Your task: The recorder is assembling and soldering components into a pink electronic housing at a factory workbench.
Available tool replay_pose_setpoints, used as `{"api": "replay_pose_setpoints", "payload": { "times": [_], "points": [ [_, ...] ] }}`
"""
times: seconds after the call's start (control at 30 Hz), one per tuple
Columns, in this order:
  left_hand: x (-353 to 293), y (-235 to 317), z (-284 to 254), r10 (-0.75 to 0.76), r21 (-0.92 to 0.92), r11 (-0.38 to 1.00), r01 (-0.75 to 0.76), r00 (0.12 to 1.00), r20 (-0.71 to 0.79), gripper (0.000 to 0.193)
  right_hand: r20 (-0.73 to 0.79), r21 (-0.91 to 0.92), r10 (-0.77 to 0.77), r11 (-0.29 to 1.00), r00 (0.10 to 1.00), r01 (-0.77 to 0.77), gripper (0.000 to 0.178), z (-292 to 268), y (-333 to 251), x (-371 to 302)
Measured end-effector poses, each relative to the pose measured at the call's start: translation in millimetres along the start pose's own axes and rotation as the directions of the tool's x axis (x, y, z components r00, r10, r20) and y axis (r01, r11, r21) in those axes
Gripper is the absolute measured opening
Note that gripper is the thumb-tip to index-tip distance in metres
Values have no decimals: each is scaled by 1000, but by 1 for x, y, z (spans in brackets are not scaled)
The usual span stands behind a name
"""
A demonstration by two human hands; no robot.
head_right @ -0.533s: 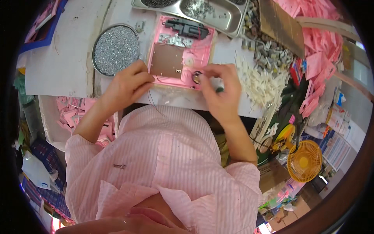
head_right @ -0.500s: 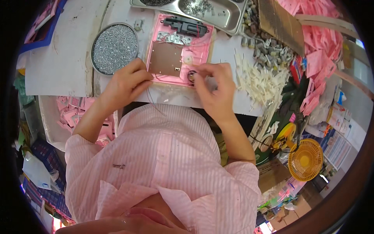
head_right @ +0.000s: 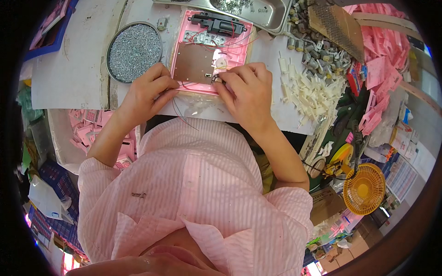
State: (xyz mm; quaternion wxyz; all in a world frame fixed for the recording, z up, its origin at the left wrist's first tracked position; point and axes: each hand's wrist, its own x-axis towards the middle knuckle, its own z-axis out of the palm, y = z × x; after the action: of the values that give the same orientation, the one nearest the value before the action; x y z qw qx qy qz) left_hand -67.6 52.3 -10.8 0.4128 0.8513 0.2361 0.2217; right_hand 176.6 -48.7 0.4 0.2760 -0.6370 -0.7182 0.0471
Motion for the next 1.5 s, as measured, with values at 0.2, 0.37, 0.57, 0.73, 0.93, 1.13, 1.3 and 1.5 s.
{"api": "replay_pose_setpoints", "payload": {
  "times": [0.2,0.37,0.57,0.73,0.93,1.13,1.3,1.5],
  "points": [
    [2,2,-2,-1,-2,1000,1,1000,18,13,-88,57,-116,991,989,121,23,11,18,-5],
    [5,5,-3,-4,15,1000,3,1000,31,12,-186,177,-100,975,977,134,23,20,27,-12],
    [11,13,-20,-66,27,998,62,984,166,14,-79,88,60,995,995,-53,22,-43,43,8],
    [110,7,-33,201,104,970,-218,968,152,12,-31,-534,256,813,966,-233,30,-58,101,-4],
    [264,-40,65,87,567,812,-138,989,116,15,35,-292,439,864,898,-411,30,-67,90,14],
    [253,-16,37,42,649,750,-128,988,147,13,-90,264,421,884,903,-386,26,-88,67,-10],
    [115,38,-14,-95,-286,953,103,995,40,17,-86,589,382,764,920,-262,32,-61,23,-17],
    [45,40,14,-307,-768,439,466,881,360,22,-23,579,99,812,995,-67,32,-43,8,-5]
  ]
}}
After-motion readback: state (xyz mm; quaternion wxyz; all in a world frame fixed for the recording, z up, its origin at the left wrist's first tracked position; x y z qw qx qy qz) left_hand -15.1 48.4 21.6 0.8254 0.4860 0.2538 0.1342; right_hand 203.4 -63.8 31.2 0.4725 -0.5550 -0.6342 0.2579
